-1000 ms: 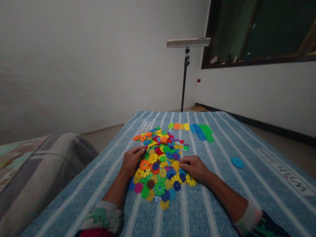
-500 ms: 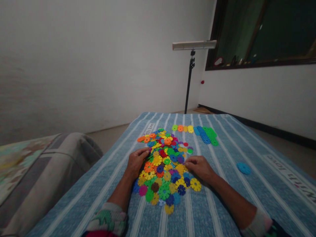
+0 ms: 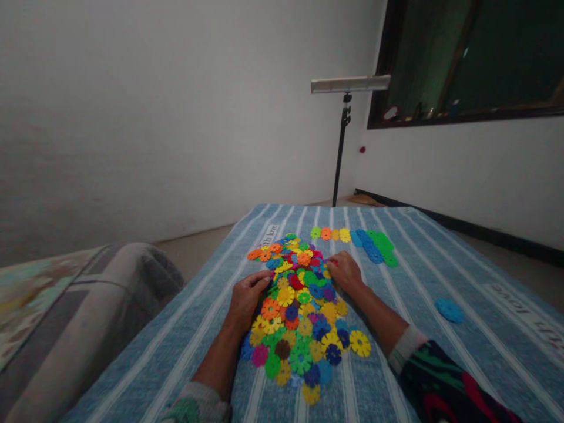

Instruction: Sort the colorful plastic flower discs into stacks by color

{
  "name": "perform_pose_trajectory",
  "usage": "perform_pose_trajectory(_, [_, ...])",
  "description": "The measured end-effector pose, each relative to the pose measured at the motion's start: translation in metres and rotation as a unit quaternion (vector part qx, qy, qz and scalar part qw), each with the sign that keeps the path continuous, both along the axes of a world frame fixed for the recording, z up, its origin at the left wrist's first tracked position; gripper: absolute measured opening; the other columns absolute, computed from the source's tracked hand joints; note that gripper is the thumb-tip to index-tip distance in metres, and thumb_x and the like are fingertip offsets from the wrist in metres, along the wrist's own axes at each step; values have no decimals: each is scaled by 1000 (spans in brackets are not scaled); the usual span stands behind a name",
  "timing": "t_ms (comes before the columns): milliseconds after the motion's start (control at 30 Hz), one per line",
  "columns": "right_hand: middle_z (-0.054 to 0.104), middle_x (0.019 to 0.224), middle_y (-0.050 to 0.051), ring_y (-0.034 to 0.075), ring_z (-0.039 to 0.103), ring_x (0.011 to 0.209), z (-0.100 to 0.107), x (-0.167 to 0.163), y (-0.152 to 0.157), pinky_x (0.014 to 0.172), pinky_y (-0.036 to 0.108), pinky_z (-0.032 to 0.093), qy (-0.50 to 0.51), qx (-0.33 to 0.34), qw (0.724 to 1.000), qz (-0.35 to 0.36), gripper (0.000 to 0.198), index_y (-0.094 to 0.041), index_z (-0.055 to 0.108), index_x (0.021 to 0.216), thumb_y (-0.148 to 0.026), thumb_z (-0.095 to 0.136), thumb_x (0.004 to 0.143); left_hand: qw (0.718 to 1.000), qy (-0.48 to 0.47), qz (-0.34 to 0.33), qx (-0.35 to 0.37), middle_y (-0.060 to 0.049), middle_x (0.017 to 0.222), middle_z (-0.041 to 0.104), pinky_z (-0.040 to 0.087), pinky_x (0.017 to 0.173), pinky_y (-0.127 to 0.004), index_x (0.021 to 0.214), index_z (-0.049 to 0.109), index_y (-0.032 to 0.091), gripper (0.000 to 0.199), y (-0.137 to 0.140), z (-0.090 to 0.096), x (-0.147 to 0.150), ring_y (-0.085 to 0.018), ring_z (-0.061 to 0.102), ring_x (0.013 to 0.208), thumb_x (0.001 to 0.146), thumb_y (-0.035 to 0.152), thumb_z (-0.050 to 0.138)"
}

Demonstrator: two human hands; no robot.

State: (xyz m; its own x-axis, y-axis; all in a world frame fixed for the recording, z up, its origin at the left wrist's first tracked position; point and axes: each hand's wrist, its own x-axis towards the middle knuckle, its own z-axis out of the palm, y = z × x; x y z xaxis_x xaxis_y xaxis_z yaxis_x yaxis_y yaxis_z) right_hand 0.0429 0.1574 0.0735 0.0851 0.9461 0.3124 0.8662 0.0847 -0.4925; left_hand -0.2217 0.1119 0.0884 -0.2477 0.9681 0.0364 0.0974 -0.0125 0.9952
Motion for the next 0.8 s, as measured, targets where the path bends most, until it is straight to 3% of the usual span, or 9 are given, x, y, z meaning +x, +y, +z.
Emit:
perform_pose_trajectory(167, [70,113,14,25,62,109,5,-21,18,86,31,42,-34,-68,996,-40,33,-18,80,99,-31,50,93,1000,-5,1,-6,-8,97,78,50,92,-38,87,81,19,44,-2,1,-1,-28,68,98,53,47,82])
perform_pose_trajectory(500, [74,110,10,25,64,109,-3,-24,30,87,32,43,36,-63,996,-48,24,-21,81,90,-28,58,86,1000,1,6,-20,-8,97,78,50,89,-37,87,80,18,46,1,2,0,-27,68,96,52,48,80])
perform_pose_trajectory(800, [75,80,5,17,68,77,-12,-15,45,64,23,44,85,-26,995,-39,22,-19,77,78,-23,56,83,999,25,10,-23,-7,99,79,52,90,-37,87,81,21,43,2,5,-2,-29,69,100,53,48,80])
